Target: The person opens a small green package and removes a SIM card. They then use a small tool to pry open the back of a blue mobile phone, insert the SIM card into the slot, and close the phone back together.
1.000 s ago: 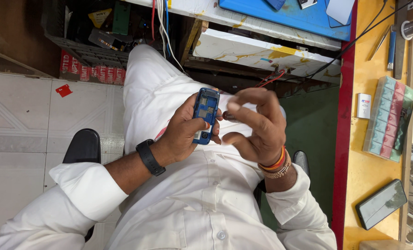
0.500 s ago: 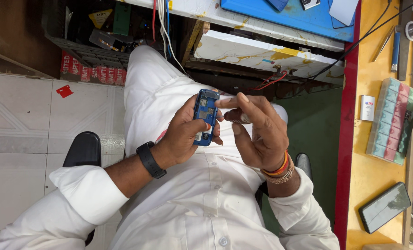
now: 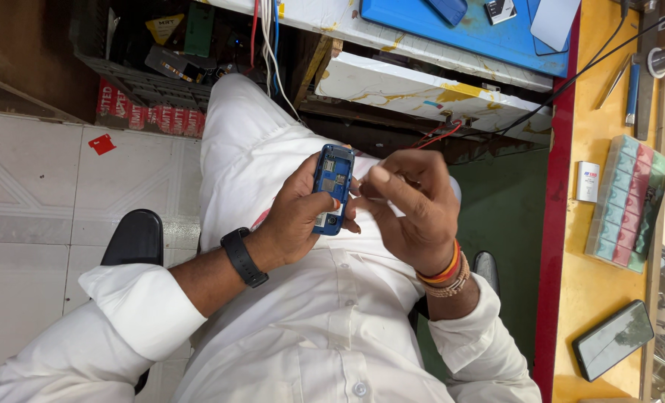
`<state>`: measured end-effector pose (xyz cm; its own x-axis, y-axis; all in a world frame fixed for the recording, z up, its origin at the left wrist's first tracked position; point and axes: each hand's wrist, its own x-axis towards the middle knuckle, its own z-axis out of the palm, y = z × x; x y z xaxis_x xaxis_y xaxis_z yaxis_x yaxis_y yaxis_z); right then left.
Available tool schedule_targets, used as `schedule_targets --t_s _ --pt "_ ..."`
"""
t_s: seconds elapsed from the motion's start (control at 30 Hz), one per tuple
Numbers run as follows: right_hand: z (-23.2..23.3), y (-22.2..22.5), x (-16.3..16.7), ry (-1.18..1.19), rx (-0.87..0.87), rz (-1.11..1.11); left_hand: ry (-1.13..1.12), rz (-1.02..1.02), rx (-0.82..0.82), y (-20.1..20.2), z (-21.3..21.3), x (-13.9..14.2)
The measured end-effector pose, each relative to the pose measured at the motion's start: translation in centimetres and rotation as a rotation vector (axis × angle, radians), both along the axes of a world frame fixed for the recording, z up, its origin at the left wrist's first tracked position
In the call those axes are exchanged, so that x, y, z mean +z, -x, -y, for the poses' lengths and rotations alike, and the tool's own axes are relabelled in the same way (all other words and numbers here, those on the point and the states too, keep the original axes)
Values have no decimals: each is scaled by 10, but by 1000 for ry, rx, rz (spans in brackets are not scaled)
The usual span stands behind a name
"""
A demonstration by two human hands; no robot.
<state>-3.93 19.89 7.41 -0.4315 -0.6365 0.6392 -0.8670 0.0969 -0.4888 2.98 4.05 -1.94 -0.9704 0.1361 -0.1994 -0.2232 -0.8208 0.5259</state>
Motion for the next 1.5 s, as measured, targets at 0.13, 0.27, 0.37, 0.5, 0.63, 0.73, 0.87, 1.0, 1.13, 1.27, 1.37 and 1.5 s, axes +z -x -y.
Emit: schedule_targets --t_s 0.13,0.27,0.37,0.5,0.63,0.73,0.87,1.0,1.13,1.27,1.37,1.5 --pt "-7 0 -5 28 -23 74 45 -28 -9 3 3 5" --pt "-11 -1 -7 93 -11 145 125 -29 -14 3 6 11" --pt "-10 -5 -9 146 -52 157 143 -60 1 2 5 11" --pt "-7 -10 -13 245 -55 226 47 -120 -8 3 5 3" --pt "-6 -12 -17 307 -43 267 35 -145 -5 5 4 -6" --pt "-5 -12 -18 300 -47 271 19 -151 -16 4 3 -10" --pt "-4 -11 -19 284 -49 252 39 -169 -15 4 2 -11" --pt "-4 -13 -20 319 -32 247 -5 -194 18 5 1 -13" --pt "-4 -18 -22 338 -24 224 -83 -230 26 5 1 -14" --pt "-3 -19 -22 279 -13 181 -134 -253 34 5 2 -12" --pt "-2 -19 -22 256 -4 139 -202 -248 36 4 2 -10" --pt "0 -19 -24 226 2 119 -230 -222 41 2 4 -9"
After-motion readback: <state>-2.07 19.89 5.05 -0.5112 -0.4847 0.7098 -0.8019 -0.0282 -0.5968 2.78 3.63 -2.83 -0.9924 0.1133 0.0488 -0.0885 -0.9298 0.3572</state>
